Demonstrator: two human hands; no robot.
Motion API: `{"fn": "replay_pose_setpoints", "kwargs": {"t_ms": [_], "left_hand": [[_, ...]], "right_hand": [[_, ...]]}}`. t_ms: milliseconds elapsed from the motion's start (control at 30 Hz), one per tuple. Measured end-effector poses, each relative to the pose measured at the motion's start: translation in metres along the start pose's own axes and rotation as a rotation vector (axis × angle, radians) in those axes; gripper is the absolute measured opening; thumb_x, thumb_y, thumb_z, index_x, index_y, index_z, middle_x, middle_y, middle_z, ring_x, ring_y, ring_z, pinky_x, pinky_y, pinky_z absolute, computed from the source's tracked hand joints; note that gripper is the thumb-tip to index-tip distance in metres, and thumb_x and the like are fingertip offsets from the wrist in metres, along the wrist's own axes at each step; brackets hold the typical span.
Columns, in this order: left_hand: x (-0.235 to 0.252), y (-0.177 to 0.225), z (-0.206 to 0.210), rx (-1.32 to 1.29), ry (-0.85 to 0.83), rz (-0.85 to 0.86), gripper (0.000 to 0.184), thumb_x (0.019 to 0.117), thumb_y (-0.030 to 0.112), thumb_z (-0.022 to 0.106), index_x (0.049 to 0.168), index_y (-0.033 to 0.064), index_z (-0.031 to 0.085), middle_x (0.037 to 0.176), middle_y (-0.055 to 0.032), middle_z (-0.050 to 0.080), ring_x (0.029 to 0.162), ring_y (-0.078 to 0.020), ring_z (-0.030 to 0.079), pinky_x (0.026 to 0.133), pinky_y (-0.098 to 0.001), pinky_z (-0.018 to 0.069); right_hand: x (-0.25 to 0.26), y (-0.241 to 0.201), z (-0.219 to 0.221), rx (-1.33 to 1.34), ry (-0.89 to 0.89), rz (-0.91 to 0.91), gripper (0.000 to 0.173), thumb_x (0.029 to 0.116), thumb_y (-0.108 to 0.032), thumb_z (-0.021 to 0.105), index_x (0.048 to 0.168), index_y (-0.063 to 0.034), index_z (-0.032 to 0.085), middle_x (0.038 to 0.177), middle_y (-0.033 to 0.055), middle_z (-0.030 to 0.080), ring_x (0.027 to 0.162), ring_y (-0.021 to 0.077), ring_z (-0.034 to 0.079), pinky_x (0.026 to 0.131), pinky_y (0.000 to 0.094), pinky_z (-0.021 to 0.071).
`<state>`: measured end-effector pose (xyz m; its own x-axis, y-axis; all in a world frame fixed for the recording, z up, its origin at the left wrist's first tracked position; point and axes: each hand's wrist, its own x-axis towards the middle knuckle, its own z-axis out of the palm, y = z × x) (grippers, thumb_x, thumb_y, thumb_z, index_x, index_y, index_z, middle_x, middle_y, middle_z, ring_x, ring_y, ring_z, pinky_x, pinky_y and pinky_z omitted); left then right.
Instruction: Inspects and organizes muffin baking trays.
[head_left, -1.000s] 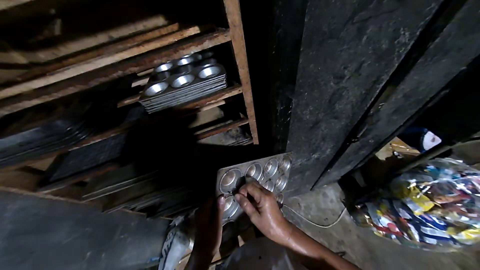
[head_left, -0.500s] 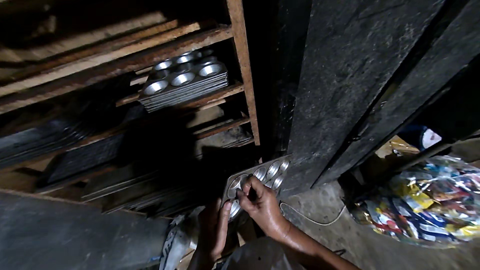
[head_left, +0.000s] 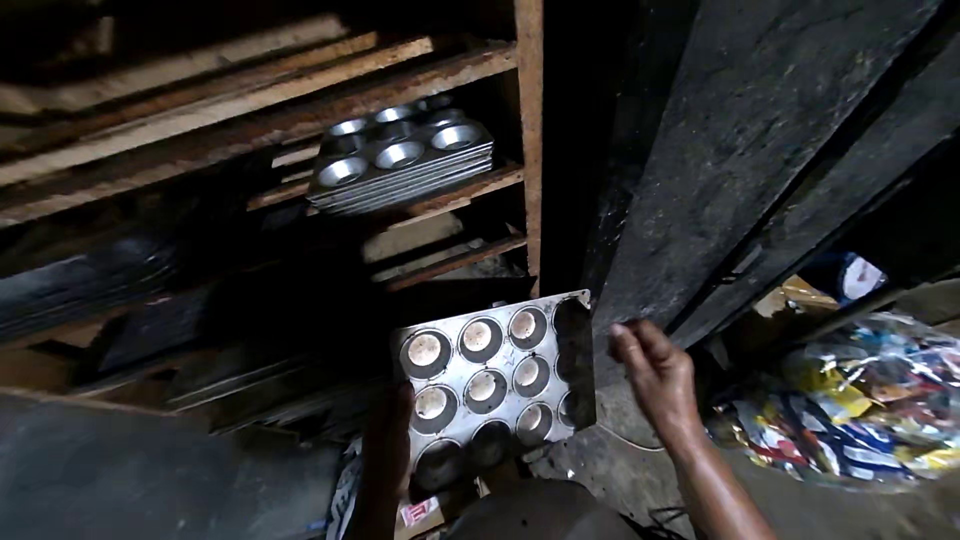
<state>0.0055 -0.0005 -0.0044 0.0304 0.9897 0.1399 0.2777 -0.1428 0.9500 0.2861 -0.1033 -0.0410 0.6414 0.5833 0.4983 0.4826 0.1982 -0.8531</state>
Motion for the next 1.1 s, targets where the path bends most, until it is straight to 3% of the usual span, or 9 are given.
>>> {"fn": "replay_pose_setpoints", "kwargs": {"t_ms": [67,167,267,333,433,567,700,1000,1100], "left_hand": [[0.011,-0.003,-0.008,-0.076,0.004,-0.007,0.023,0.1027,0.013,0.050,0.099,-0.0035,0.065,0.086,0.0046,0.063,0.083,0.0065,0.060,0.082,-0.0152,0.0513],[0.024,-0.013,-0.019,-0.172,-0.026,0.003,0.023,0.1009,0.015,0.050,0.103,-0.0027,0.064,0.092,0.0026,0.066,0.090,0.0037,0.062,0.086,-0.0183,0.0530],[0.033,-0.018,-0.025,-0.304,-0.150,-0.011,0.027,0.1042,0.012,0.043,0.116,-0.0017,0.063,0.106,0.0020,0.070,0.101,0.0021,0.065,0.095,-0.0197,0.0535],[0.038,-0.023,-0.026,-0.376,-0.181,-0.011,0.028,0.1052,0.008,0.042,0.113,-0.0015,0.067,0.104,0.0018,0.073,0.100,-0.0006,0.067,0.096,-0.0222,0.0545],[0.046,-0.024,-0.029,-0.378,-0.169,-0.027,0.027,0.1061,0.009,0.043,0.113,-0.0022,0.067,0.104,0.0023,0.072,0.102,0.0011,0.066,0.097,-0.0210,0.0529],[0.070,-0.048,-0.046,-0.485,-0.236,0.143,0.049,0.1040,0.027,0.043,0.141,-0.0046,0.047,0.138,-0.0087,0.059,0.127,-0.0134,0.057,0.106,-0.0323,0.0487],[0.088,-0.060,-0.078,-0.338,-0.166,0.500,0.031,0.1056,0.042,0.046,0.097,0.0253,0.070,0.121,0.0078,0.070,0.126,-0.0132,0.059,0.110,-0.0344,0.0457],[0.083,-0.072,-0.118,-0.218,-0.368,0.498,0.025,0.1014,0.038,0.058,0.090,0.0219,0.073,0.127,0.0097,0.069,0.113,-0.0037,0.065,0.090,-0.0221,0.0557],[0.081,-0.070,-0.131,-0.251,-0.579,0.405,0.063,0.0941,0.041,0.070,0.145,0.0094,0.053,0.161,-0.0089,0.039,0.144,-0.0225,0.044,0.114,-0.0399,0.0443]], "right_hand": [[0.001,0.009,-0.012,-0.034,0.048,0.115,0.021,0.1008,-0.012,0.053,0.099,0.0067,0.062,0.081,0.0019,0.063,0.069,0.0003,0.061,0.067,0.0208,0.0554],[-0.004,0.027,-0.012,0.066,0.014,0.289,0.040,0.0921,-0.001,0.051,0.131,0.0101,0.050,0.126,0.0179,0.061,0.091,0.0120,0.067,0.079,0.0295,0.0579],[-0.018,0.035,0.004,0.326,-0.160,0.491,0.065,0.0959,-0.035,0.053,0.150,-0.0024,0.040,0.136,0.0107,0.060,0.113,0.0188,0.066,0.091,0.0373,0.0576],[-0.031,0.029,0.016,0.496,-0.258,0.599,0.072,0.0880,-0.059,0.068,0.138,-0.0096,0.054,0.119,-0.0004,0.070,0.105,0.0097,0.068,0.090,0.0303,0.0583],[-0.043,0.011,0.032,0.688,-0.198,0.759,0.016,0.0958,-0.024,0.059,0.096,-0.0146,0.071,0.086,-0.0012,0.077,0.078,0.0066,0.073,0.072,0.0261,0.0623],[-0.053,-0.005,0.045,0.645,-0.074,0.816,0.031,0.1082,-0.014,0.037,0.105,-0.0091,0.067,0.089,0.0002,0.076,0.080,0.0067,0.073,0.073,0.0248,0.0619],[-0.069,-0.008,0.051,0.638,0.009,0.803,0.028,0.1081,-0.015,0.038,0.111,-0.0076,0.064,0.091,0.0006,0.076,0.084,0.0068,0.073,0.076,0.0251,0.0617],[-0.097,-0.022,0.072,0.641,0.128,0.812,0.032,0.1099,-0.016,0.034,0.107,-0.0095,0.066,0.090,-0.0023,0.076,0.084,0.0037,0.072,0.077,0.0228,0.0612],[-0.104,-0.025,0.078,0.671,0.152,0.776,0.034,0.1094,-0.018,0.034,0.104,-0.0125,0.067,0.091,-0.0036,0.076,0.085,0.0031,0.072,0.077,0.0228,0.0614]]}}
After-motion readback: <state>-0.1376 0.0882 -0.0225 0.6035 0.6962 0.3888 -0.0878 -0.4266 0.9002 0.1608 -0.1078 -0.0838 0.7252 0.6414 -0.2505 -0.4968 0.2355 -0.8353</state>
